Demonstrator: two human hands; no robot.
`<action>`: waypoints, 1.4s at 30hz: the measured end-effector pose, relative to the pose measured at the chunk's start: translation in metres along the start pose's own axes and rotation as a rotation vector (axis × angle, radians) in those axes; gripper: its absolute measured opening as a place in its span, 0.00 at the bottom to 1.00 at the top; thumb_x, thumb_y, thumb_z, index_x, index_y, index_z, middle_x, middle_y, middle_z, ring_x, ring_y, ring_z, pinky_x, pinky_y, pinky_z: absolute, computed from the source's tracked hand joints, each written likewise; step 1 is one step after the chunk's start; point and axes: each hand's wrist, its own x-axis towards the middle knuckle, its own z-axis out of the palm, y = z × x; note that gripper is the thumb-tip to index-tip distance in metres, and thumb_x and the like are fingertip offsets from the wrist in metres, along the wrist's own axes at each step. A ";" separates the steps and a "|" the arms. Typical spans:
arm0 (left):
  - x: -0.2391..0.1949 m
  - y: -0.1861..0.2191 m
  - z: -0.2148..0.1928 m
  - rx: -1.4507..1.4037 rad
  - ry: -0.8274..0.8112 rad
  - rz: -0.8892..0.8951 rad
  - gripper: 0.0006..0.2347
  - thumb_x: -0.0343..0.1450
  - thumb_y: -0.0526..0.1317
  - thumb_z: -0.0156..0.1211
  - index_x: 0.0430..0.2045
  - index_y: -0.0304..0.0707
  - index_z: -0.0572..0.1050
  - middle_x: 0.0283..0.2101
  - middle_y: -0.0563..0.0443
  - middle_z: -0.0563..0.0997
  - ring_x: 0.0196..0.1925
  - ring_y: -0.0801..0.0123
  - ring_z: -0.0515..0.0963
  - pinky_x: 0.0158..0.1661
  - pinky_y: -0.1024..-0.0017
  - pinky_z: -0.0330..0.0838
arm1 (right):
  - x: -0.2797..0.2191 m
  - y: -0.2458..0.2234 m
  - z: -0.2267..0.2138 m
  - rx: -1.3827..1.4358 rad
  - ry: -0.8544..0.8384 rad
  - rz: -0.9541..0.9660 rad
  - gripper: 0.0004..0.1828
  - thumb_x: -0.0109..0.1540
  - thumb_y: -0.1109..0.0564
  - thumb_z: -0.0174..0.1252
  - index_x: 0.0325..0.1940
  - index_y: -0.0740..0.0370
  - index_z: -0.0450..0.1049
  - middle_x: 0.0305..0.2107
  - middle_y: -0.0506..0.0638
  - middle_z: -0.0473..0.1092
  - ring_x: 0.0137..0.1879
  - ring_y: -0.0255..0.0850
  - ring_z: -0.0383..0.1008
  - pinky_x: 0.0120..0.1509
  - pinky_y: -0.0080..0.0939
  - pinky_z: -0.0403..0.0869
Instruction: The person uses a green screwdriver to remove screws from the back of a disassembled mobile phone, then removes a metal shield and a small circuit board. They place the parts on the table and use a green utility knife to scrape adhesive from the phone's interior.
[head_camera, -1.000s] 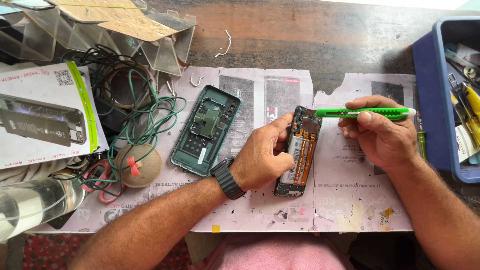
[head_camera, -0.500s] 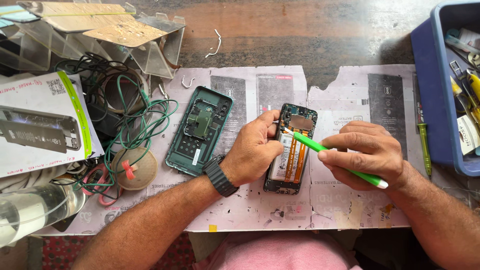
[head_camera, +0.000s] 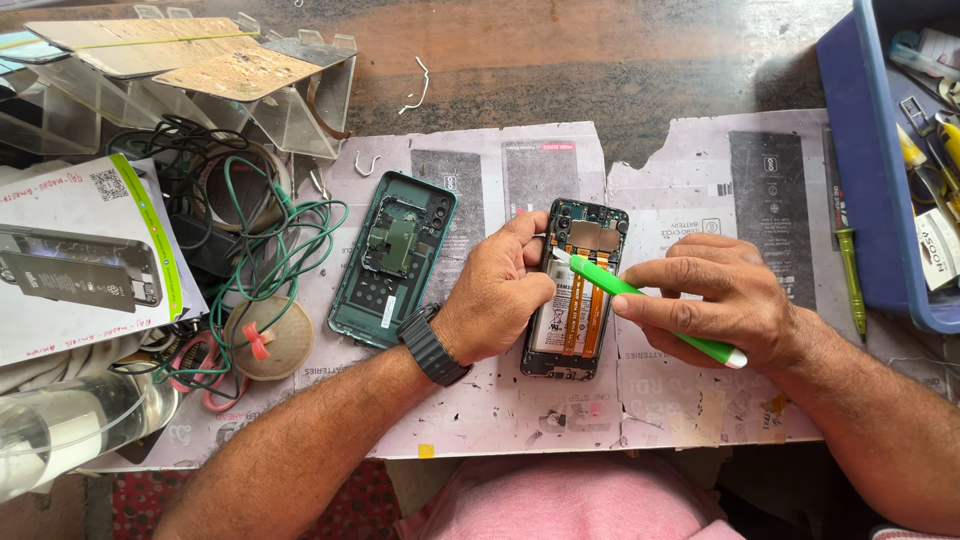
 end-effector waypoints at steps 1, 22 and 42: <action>0.000 0.000 -0.001 0.011 0.001 -0.001 0.22 0.65 0.23 0.48 0.56 0.27 0.68 0.37 0.48 0.83 0.37 0.77 0.80 0.39 0.78 0.78 | 0.000 0.000 0.000 -0.004 -0.002 -0.002 0.23 0.55 0.63 0.71 0.53 0.51 0.77 0.40 0.51 0.77 0.29 0.31 0.72 0.31 0.37 0.71; 0.004 0.008 0.006 -0.132 0.020 -0.105 0.18 0.70 0.26 0.49 0.55 0.29 0.65 0.42 0.43 0.82 0.41 0.70 0.82 0.42 0.71 0.80 | 0.000 -0.002 -0.008 0.062 0.105 -0.013 0.23 0.61 0.60 0.72 0.58 0.58 0.74 0.40 0.52 0.77 0.35 0.41 0.77 0.37 0.43 0.74; 0.002 0.009 0.001 -0.233 -0.006 -0.058 0.18 0.69 0.24 0.49 0.56 0.23 0.64 0.45 0.40 0.81 0.44 0.68 0.83 0.46 0.70 0.80 | -0.007 -0.009 0.001 0.011 0.191 0.201 0.22 0.54 0.69 0.68 0.50 0.52 0.78 0.41 0.53 0.77 0.39 0.38 0.81 0.35 0.36 0.78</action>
